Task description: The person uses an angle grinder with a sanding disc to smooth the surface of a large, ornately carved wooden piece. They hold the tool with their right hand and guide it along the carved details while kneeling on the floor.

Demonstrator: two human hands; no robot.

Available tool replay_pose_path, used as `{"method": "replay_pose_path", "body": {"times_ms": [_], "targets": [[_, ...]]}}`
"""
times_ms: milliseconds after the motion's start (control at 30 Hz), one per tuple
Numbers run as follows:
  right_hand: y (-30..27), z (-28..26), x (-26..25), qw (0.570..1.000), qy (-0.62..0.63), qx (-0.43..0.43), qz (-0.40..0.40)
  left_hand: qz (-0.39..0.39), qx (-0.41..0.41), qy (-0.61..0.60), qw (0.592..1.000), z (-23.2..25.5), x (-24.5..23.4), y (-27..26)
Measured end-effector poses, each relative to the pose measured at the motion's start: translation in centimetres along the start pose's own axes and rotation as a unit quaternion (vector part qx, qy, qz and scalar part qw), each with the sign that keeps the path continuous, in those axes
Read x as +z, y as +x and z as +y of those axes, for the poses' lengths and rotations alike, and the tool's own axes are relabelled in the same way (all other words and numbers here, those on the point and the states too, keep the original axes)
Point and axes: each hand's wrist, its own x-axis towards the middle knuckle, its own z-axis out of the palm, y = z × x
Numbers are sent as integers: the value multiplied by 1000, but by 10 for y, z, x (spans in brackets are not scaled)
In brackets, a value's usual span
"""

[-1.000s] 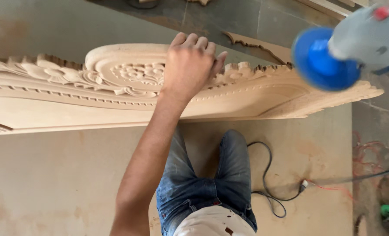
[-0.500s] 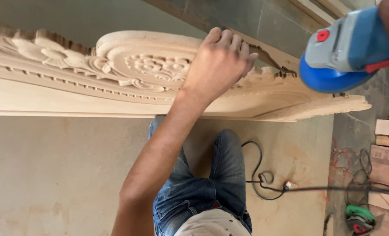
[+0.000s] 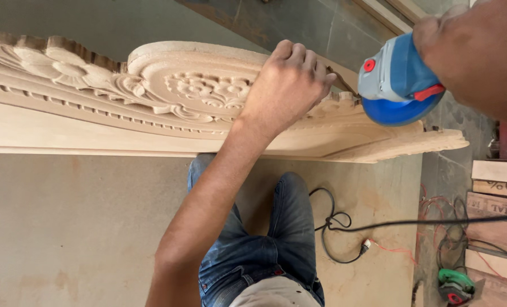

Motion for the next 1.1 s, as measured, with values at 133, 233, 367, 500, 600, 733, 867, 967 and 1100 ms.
{"method": "replay_pose_path", "body": {"times_ms": [133,233,367,500,600,733,867,967,1100], "targets": [[3,-2,-2,1000,0,-2,-13,11,1,8,1000,0,1,-1],[2,-3,-2,1000,1,9,26,19,-1,14,1000,0,2,-1],[4,-6,0,1000,-19,2,20,9,2,22,1000,0,4,-2],[6,-7,0,1000,-13,-1,1,13,6,23,1000,-1,5,-2],[9,-8,-1,1000,0,7,6,18,2,21,1000,-1,6,-2],[6,-11,-4,1000,-17,6,-6,14,10,26,1000,-1,8,-3],[8,-14,-5,1000,-18,0,-2,11,5,31,999,0,10,-2],[10,-14,-3,1000,-18,-1,0,16,2,29,999,0,9,-2],[11,-14,-4,1000,-26,1,0,7,19,32,999,-1,8,-4]]}}
